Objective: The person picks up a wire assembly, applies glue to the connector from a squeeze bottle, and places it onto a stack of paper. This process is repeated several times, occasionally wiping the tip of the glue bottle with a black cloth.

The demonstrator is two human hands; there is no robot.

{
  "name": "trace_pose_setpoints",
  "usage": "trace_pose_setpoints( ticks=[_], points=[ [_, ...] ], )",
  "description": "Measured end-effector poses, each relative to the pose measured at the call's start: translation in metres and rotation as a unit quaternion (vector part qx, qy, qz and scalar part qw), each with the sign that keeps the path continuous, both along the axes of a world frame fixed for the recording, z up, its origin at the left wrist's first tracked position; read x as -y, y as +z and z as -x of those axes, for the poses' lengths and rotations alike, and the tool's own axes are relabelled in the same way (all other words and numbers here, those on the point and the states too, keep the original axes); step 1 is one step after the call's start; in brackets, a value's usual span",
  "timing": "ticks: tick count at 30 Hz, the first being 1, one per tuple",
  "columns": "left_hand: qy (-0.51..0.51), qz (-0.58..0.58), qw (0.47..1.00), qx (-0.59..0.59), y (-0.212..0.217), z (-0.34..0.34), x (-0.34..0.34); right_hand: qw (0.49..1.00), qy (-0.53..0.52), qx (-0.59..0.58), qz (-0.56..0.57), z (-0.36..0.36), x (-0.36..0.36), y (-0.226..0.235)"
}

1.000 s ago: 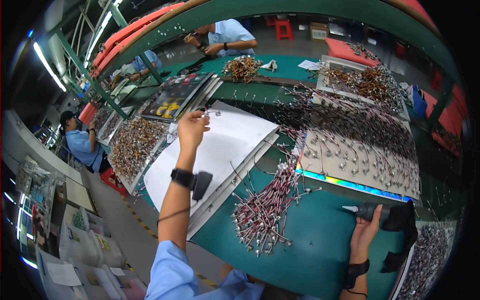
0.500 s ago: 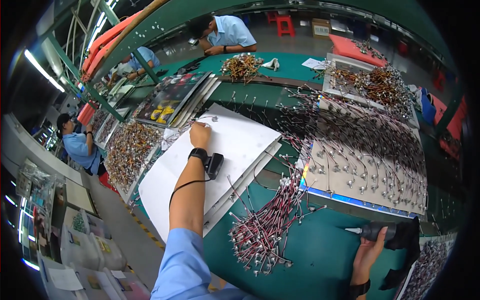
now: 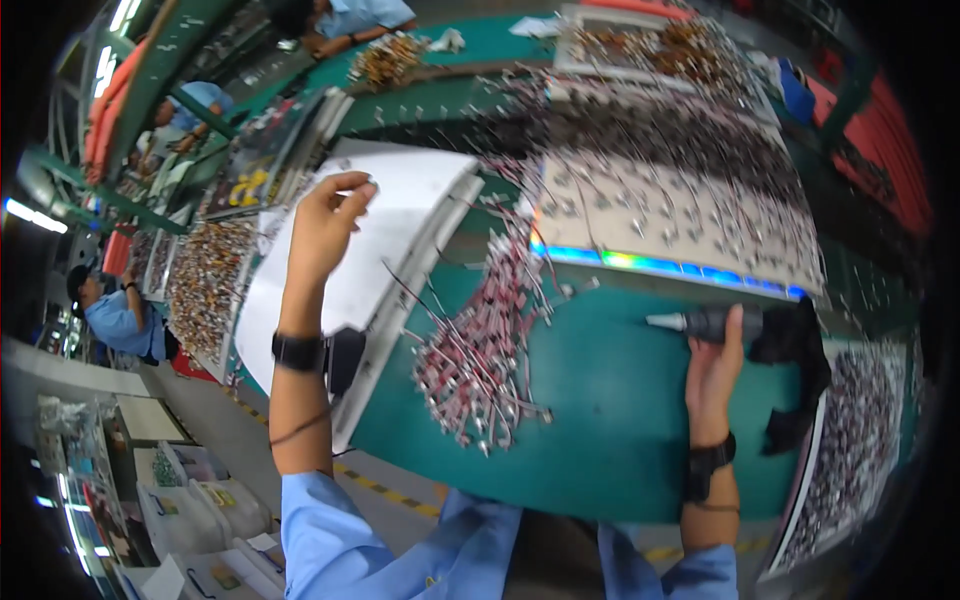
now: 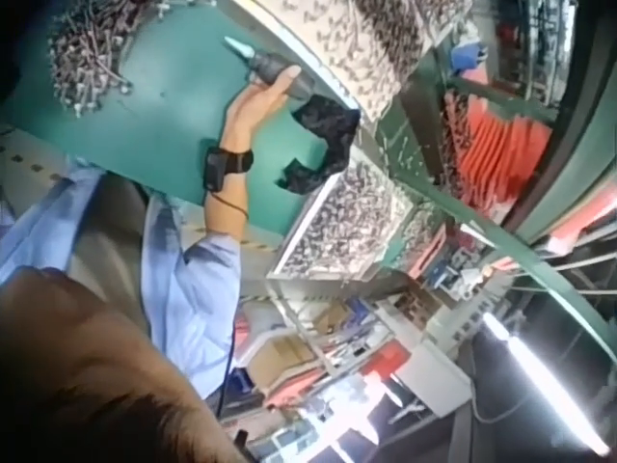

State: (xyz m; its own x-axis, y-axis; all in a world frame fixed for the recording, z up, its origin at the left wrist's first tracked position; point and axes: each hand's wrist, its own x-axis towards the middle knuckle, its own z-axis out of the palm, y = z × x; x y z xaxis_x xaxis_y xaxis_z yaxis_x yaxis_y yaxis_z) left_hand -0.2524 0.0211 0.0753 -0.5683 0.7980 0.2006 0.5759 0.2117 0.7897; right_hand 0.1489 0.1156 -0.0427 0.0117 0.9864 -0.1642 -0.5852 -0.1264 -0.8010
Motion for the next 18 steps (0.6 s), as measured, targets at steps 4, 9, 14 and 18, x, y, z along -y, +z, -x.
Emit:
trace_pose_setpoints(
  ticks=[4, 9, 14, 18],
  points=[
    [-0.155, 0.081, 0.975, -0.14, -0.011, -0.114, 0.04, 1.0, 0.014, -0.007, 0.001, 0.004, -0.002, 0.002],
    [-0.164, 0.03, 0.952, -0.258, -0.059, -0.177, 0.015, 0.999, 0.024, -0.029, 0.004, -0.005, -0.002, -0.006],
    [-0.141, 0.06, 0.927, -0.344, -0.076, -0.196, -0.013, 0.998, 0.027, -0.059, 0.021, -0.01, 0.001, -0.006],
    [-0.161, 0.194, 0.903, -0.348, -0.057, -0.175, 0.001, 0.994, 0.016, -0.089, 0.056, -0.014, -0.003, -0.004]
  ],
)
